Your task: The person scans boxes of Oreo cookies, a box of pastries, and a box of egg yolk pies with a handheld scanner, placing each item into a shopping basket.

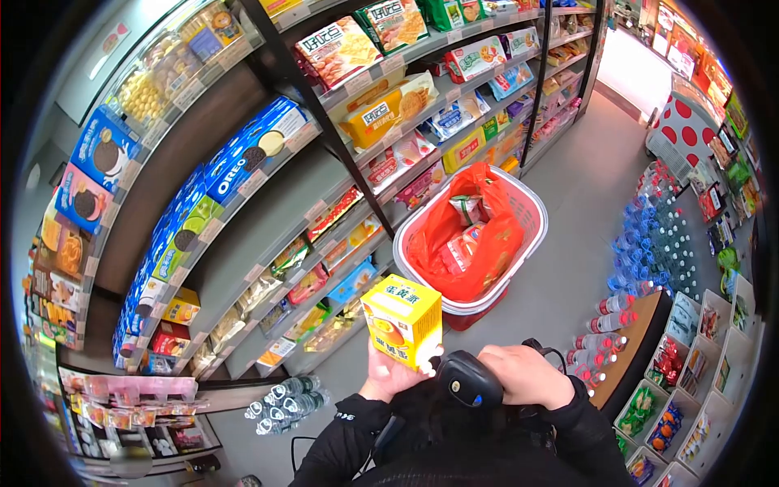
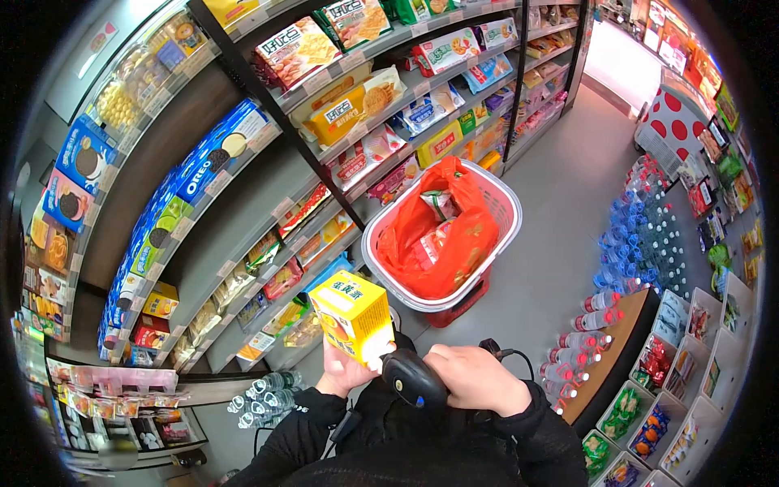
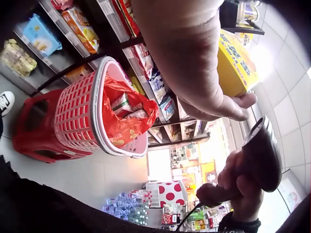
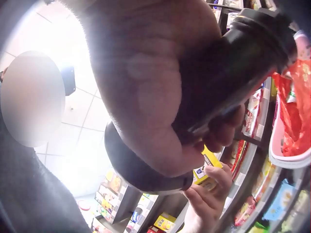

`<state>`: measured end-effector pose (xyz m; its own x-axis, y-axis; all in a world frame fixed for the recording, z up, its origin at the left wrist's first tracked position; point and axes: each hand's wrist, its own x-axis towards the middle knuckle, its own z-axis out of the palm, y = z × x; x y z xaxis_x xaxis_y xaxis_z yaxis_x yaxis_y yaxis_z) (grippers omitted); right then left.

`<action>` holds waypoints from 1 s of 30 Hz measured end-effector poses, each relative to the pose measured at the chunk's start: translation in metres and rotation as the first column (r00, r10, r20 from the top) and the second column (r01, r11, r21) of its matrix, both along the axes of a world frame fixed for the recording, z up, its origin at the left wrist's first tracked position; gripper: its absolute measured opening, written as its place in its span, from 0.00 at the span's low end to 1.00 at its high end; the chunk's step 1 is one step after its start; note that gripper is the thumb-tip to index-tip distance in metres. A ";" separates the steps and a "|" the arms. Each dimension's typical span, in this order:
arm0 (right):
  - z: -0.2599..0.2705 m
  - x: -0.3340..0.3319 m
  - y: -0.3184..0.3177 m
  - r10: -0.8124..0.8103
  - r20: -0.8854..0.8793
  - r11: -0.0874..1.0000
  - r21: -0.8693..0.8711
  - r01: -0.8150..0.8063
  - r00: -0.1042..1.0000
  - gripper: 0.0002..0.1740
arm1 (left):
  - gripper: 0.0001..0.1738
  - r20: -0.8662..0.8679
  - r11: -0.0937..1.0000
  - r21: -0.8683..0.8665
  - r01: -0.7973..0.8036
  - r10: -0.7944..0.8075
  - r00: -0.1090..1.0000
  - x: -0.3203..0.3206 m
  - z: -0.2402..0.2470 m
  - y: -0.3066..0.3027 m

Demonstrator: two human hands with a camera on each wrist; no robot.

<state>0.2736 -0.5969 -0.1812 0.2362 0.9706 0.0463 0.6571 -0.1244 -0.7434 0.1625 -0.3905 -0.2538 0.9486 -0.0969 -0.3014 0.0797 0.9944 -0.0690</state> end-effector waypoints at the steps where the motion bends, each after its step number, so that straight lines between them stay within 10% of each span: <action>1: 0.000 0.000 0.000 0.006 0.000 1.000 -0.002 -0.006 1.000 0.17 | 0.43 0.088 0.999 0.014 0.032 -0.034 0.996 -0.002 -0.005 0.001; 11: 0.001 0.003 0.006 -0.022 0.008 1.000 -0.010 0.022 1.000 0.19 | 0.43 0.168 1.000 -0.007 0.008 -0.007 0.986 -0.016 -0.003 0.008; 20: -0.020 0.002 0.023 -0.232 -0.534 0.926 0.136 0.353 0.813 0.32 | 0.38 -0.020 0.910 0.411 -0.056 0.071 0.997 -0.040 0.010 0.038; 28: -0.025 -0.004 0.061 -0.248 -0.529 0.922 0.127 0.365 0.812 0.37 | 0.36 -0.138 0.847 0.528 0.070 0.003 0.990 -0.072 0.010 0.080; 30: -0.033 -0.010 0.074 -0.241 -0.528 0.930 0.114 0.350 0.814 0.37 | 0.33 -0.213 0.677 0.717 0.168 -0.017 0.977 -0.086 0.014 0.095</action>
